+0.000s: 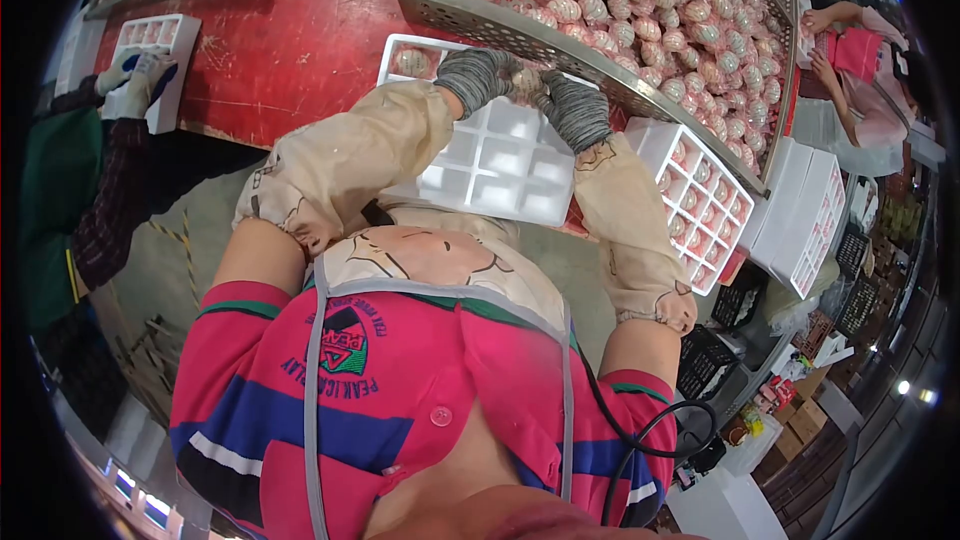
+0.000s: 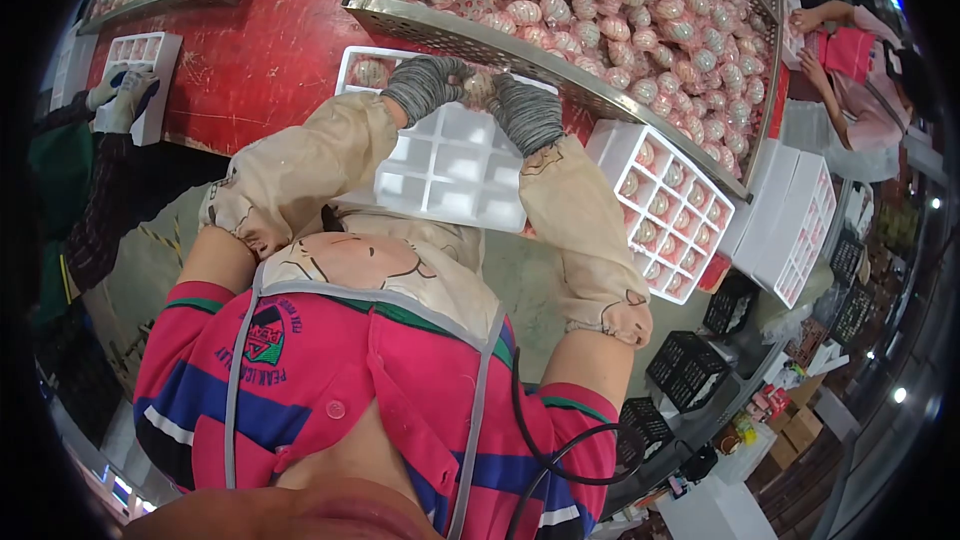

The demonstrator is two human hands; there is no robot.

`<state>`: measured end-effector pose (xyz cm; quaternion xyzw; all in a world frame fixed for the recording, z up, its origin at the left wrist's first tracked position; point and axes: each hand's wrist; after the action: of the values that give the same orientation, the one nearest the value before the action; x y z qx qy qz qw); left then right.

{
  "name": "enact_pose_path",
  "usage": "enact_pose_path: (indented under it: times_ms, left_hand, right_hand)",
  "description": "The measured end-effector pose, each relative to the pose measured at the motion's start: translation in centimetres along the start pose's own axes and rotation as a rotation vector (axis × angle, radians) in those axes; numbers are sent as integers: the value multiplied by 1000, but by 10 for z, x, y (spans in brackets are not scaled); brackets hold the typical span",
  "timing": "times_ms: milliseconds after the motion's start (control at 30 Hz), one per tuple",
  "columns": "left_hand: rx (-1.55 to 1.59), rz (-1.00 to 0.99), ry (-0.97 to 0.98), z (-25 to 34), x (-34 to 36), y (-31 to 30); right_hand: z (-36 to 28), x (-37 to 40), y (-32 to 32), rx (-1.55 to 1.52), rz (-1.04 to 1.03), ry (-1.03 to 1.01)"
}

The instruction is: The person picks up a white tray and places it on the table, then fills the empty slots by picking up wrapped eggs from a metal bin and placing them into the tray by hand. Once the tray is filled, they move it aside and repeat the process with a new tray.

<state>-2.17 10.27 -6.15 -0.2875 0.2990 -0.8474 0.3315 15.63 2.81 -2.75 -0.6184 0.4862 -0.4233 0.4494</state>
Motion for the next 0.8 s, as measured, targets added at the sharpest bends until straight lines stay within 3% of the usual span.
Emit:
enact_pose_path:
  times_ms: [133,200,233,300,400,433,533,567,600,633,667,733,800]
  left_hand:
    - [-27,22,17,-15,-8,13]
    - [-161,176,191,-15,-7,20]
    - [-157,171,188,-14,-12,24]
    - [-434,54,22,-10,-24,28]
    - [-400,-74,37,-9,-24,22]
    - [-398,-19,60,-12,-26,26]
    - [-413,-1,73,-6,-19,17]
    - [-413,-73,27,2,-17,9]
    - [-411,-77,23,1,-15,12]
    - [-407,-83,31,-3,-17,15]
    - [-406,-80,43,-5,-21,16]
    - [-444,-93,41,-6,-22,16]
    - [-417,-64,4,-6,-23,19]
  right_hand:
    - [-6,-15,3,-33,-222,81]
    - [6,-17,32,61,189,-92]
    - [12,-20,42,59,183,-90]
    - [16,-25,48,98,69,-45]
    - [10,-17,35,120,-20,-27]
    - [7,-19,30,118,-80,41]
    - [27,-23,-14,-110,-101,11]
    - [74,-27,3,-166,70,17]
    - [41,-20,-74,-163,18,426]
    - [89,-25,-59,-234,154,391]
    - [116,-35,-46,-235,161,390]
    - [148,-52,-37,98,-431,342]
    - [135,-56,-53,203,-471,308]
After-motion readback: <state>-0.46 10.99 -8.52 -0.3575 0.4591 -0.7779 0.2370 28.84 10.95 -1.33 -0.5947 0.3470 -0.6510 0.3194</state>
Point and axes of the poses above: each hand's wrist, its own x-axis away from the middle knuckle, its own y-axis out of the palm, z = x × y, and after that the axes turned 2 degrees about -x, right-handed
